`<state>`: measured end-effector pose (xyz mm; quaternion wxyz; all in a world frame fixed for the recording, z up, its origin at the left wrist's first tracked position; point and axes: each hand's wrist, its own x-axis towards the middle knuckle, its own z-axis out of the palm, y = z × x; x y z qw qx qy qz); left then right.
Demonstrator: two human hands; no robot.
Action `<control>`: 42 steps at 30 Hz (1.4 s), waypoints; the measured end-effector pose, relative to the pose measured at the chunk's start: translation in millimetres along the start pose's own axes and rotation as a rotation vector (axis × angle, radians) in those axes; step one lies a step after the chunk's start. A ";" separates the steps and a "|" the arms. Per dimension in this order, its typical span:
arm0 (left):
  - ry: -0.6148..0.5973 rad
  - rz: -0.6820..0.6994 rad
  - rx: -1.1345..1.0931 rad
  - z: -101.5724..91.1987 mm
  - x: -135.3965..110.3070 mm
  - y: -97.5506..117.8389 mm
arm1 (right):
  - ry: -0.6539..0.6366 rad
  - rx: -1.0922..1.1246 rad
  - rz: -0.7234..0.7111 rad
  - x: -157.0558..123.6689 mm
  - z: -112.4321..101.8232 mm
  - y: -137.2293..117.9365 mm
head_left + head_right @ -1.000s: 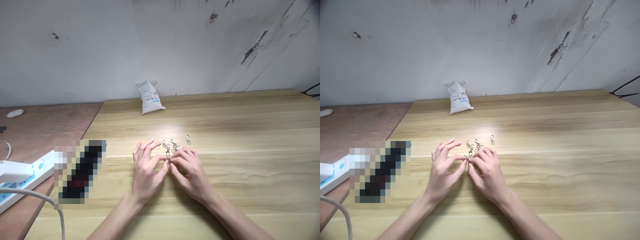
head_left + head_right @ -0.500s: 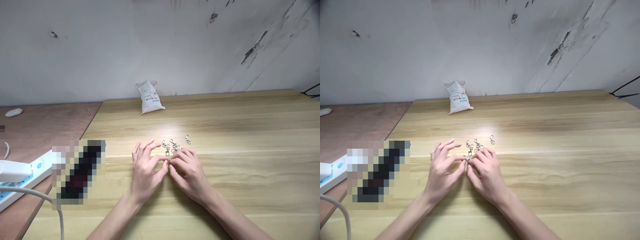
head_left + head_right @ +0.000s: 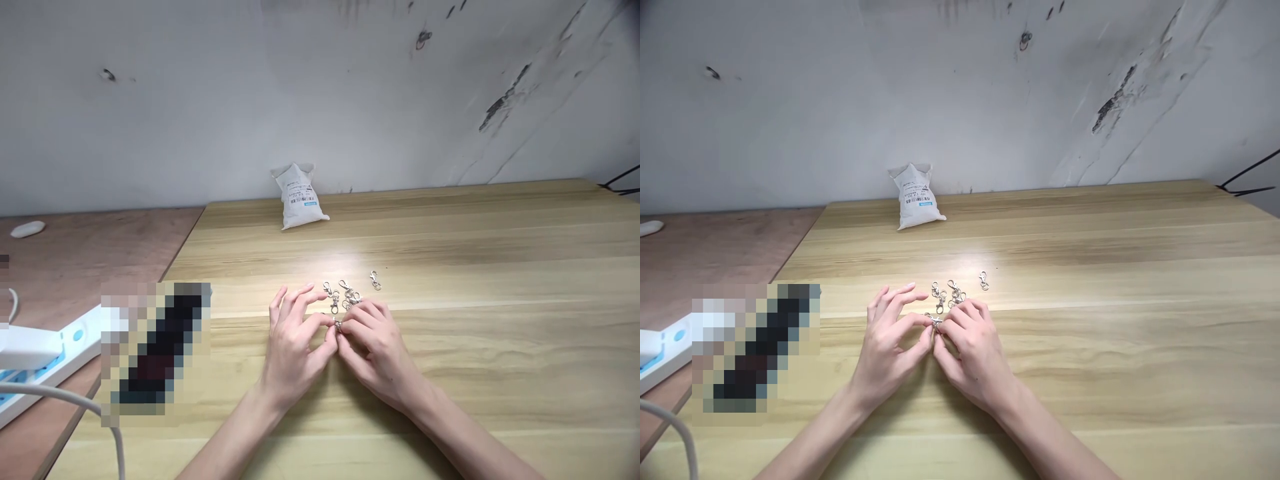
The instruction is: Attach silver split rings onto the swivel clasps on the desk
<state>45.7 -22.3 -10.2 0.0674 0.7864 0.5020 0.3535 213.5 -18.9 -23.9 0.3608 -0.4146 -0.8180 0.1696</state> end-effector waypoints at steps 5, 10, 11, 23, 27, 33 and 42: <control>-0.006 -0.008 0.005 -0.4 0.2 -1.1 | 0.004 0.002 0.001 0.5 -0.6 0.2; 0.007 -0.019 0.019 -0.6 1.3 -4.0 | 0.069 -0.007 -0.015 2.0 -2.9 1.1; 0.009 -0.023 0.019 -0.6 1.4 -4.7 | 0.083 -0.005 -0.015 2.2 -3.4 1.2; 0.014 -0.008 -0.024 -2.1 1.1 -4.0 | 0.109 0.081 -0.047 3.1 -8.8 0.5; 0.056 0.040 -0.033 -3.0 1.6 -1.0 | 0.099 0.098 -0.029 2.6 -9.3 -0.2; 0.100 0.107 -0.049 -4.5 2.2 0.5 | 0.049 0.094 -0.002 2.3 -6.8 0.9; 0.096 0.143 -0.062 -3.0 2.4 1.3 | -0.065 0.110 -0.053 0.9 -6.6 4.1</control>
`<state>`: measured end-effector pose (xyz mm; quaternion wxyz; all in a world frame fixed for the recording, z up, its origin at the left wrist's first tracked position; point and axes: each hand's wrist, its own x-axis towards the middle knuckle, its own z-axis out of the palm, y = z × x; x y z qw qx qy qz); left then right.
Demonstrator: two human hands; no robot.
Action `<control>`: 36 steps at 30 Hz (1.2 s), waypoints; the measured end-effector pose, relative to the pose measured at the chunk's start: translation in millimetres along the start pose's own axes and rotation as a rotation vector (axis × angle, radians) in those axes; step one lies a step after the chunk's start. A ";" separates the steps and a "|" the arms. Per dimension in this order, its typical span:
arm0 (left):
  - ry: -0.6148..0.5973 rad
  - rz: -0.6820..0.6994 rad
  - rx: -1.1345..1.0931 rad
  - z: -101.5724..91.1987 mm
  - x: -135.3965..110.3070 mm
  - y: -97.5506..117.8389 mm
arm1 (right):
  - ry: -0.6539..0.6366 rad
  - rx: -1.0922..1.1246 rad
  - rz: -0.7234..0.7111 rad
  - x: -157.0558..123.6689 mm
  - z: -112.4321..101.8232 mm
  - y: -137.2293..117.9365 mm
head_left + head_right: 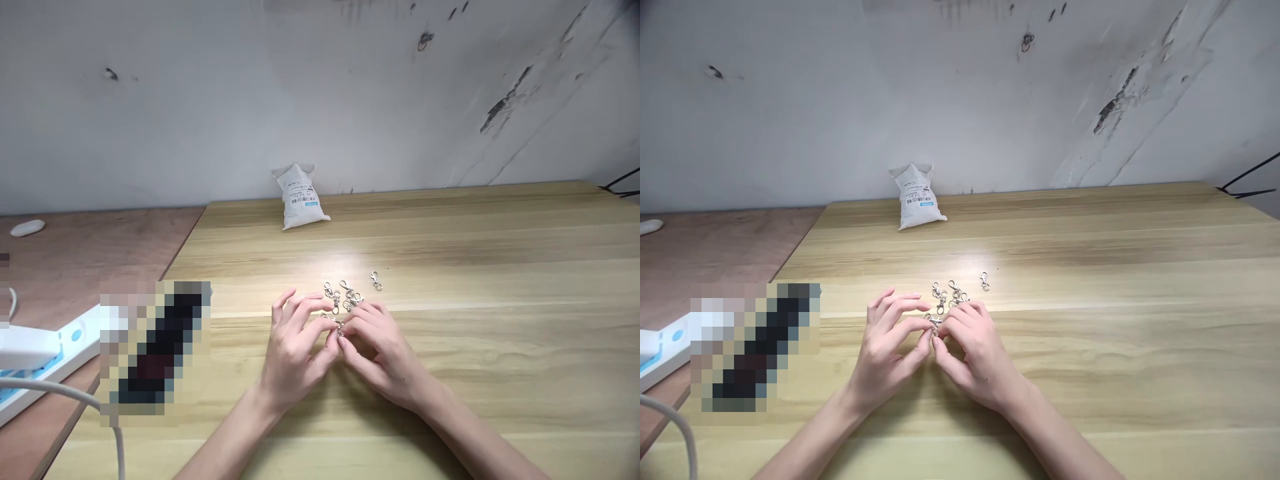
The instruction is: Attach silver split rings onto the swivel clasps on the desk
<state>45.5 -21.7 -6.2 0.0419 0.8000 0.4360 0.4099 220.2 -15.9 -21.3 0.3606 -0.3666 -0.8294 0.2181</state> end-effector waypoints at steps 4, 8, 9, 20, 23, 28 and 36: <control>-0.019 0.027 0.019 0.4 -1.0 -0.5 | -0.071 -0.089 -0.066 1.2 -1.8 0.7; -0.021 0.016 0.013 0.3 -1.5 -1.5 | -0.036 -0.204 -0.108 2.0 -2.1 0.2; -0.024 0.005 0.003 0.5 -1.6 -1.7 | -0.025 -0.234 -0.118 2.0 -1.7 0.0; -0.079 -0.039 -0.117 0.3 -1.1 -3.7 | 0.072 -0.544 -0.141 4.0 -2.3 -6.5; -0.086 -0.053 -0.122 -0.7 -0.5 -4.6 | 0.086 -0.553 -0.129 4.5 -5.1 -4.1; -0.095 -0.087 -0.108 -2.6 -0.5 -8.5 | 0.181 -0.490 -0.128 4.5 -12.1 -0.8; -0.209 -0.144 -0.099 -2.1 -1.5 -14.0 | 0.226 -0.348 -0.271 0.2 -11.2 -4.9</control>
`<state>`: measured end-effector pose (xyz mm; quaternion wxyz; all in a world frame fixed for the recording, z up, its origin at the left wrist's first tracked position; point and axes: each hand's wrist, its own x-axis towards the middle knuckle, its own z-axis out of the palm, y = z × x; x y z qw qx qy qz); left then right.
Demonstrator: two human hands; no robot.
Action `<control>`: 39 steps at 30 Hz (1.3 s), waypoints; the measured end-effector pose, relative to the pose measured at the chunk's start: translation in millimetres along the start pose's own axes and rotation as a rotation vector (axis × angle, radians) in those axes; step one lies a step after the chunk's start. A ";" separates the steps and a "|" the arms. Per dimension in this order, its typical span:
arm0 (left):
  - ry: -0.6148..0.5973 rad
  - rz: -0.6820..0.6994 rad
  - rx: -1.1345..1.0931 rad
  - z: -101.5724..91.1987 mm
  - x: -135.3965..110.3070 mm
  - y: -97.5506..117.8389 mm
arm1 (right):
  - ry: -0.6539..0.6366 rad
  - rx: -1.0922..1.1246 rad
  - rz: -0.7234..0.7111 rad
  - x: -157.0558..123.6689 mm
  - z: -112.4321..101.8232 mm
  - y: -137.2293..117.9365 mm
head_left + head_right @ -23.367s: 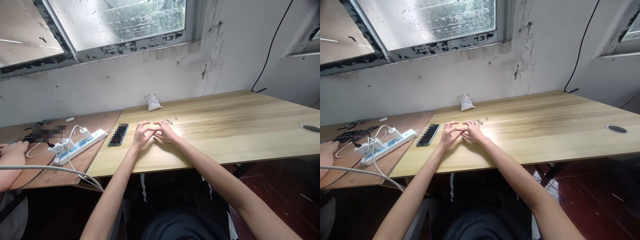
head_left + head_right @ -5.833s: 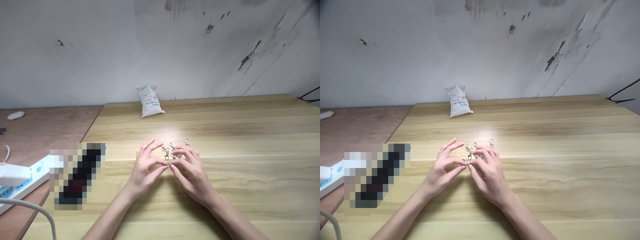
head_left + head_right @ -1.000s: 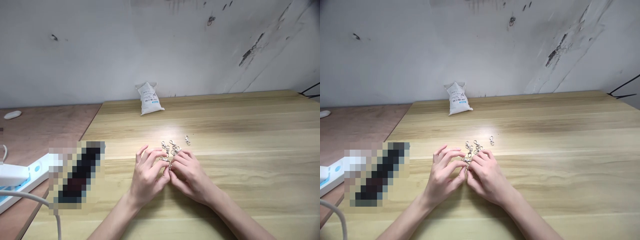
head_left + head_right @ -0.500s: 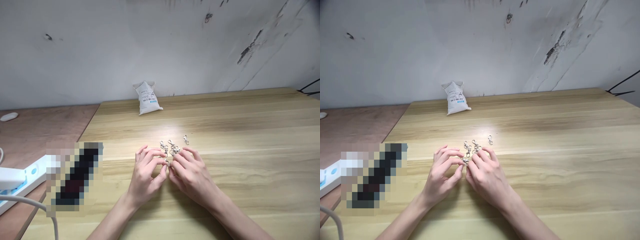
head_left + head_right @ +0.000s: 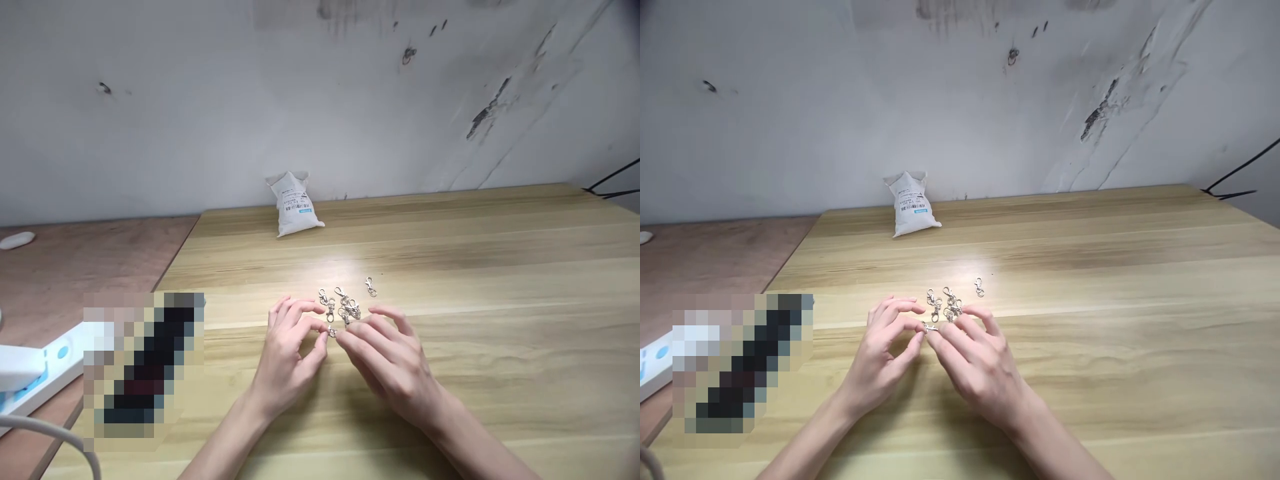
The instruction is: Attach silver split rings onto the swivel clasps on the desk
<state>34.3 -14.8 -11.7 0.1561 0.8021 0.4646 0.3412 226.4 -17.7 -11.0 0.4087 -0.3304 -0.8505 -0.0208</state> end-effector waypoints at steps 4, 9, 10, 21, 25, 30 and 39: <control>-0.057 0.018 0.017 0.2 -0.5 0.1 | -0.048 0.053 -0.045 -3.8 3.6 -4.8; -0.017 0.068 0.066 0.9 -0.9 0.3 | -0.110 0.082 0.014 -3.6 5.1 -7.9; -0.003 0.081 0.075 1.3 -0.9 0.3 | -0.111 0.086 0.035 -2.8 5.3 -8.6; 0.038 0.086 0.118 2.9 -2.1 0.0 | -0.102 0.078 0.151 -0.1 9.8 -9.2; 0.018 0.070 0.127 4.0 -2.6 -1.7 | -0.112 0.041 0.098 -1.8 14.2 -15.7; 0.000 0.095 0.156 -7.5 1.7 -11.0 | -0.181 0.045 0.077 -6.2 20.8 -17.7; -0.098 0.179 0.182 -19.6 3.4 -26.0 | -0.308 0.083 0.057 -5.1 18.4 -1.7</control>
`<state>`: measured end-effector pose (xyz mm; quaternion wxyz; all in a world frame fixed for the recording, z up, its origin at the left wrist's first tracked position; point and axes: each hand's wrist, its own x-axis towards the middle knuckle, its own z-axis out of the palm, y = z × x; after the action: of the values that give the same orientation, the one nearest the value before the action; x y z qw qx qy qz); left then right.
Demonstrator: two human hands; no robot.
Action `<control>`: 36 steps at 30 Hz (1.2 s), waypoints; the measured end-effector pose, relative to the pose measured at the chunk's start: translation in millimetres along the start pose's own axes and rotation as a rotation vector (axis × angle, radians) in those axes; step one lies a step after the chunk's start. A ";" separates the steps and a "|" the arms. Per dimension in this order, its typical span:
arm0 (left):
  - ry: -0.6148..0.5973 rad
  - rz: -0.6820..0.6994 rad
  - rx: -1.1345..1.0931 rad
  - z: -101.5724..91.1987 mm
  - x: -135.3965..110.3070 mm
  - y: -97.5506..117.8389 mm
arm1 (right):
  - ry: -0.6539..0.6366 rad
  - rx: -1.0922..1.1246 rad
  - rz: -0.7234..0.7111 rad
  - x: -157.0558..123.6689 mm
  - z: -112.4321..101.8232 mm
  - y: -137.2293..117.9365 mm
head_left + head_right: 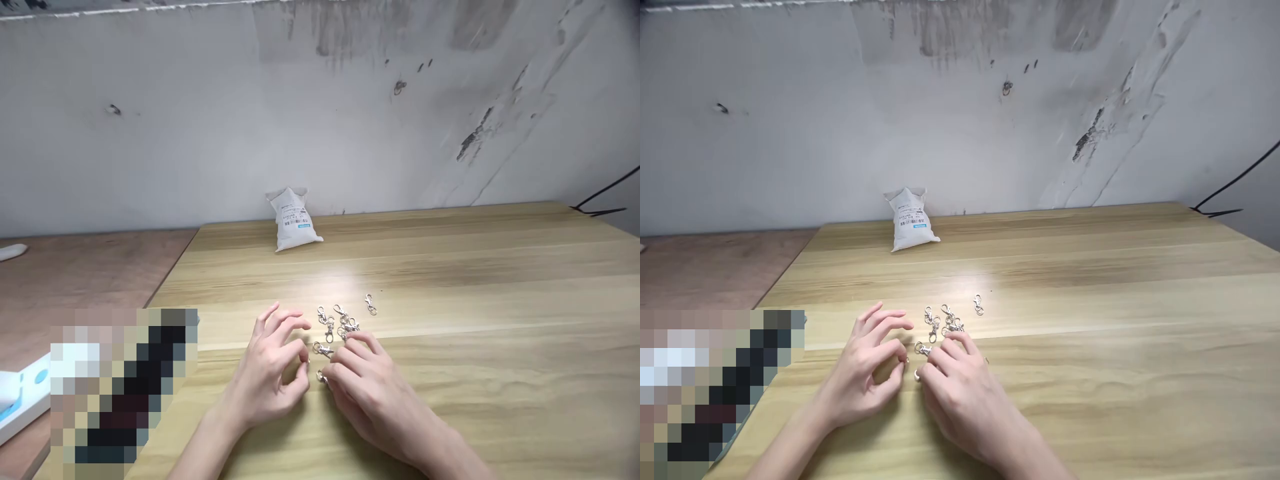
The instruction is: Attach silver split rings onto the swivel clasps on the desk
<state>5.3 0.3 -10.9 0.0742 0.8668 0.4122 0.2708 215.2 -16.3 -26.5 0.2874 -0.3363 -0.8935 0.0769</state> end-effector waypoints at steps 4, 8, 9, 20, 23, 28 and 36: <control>0.038 -0.034 -0.002 1.3 -0.8 -1.4 | 0.147 -0.055 0.123 7.1 1.7 3.3; 0.058 -0.018 0.104 2.8 0.5 -2.5 | 0.150 -0.118 0.155 9.8 9.7 6.8; 0.059 0.008 0.128 3.8 0.9 -2.7 | 0.143 -0.130 0.152 9.8 11.4 7.3; 0.125 0.114 0.224 16.3 2.6 4.8 | 0.126 -0.209 0.113 9.5 15.5 8.0; 0.122 0.125 0.254 18.3 2.9 7.8 | 0.133 -0.196 0.112 8.1 16.2 8.7; 0.116 0.169 0.264 19.8 3.3 5.5 | 0.111 -0.176 0.124 7.8 15.0 7.9; 0.111 0.109 0.211 20.8 3.5 8.6 | 0.137 -0.072 0.149 8.9 17.6 8.6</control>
<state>24.0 -0.6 -23.9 -0.0553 0.8746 0.3941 0.2771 204.6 -3.0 -39.7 0.3287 -0.4166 -0.8465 0.0429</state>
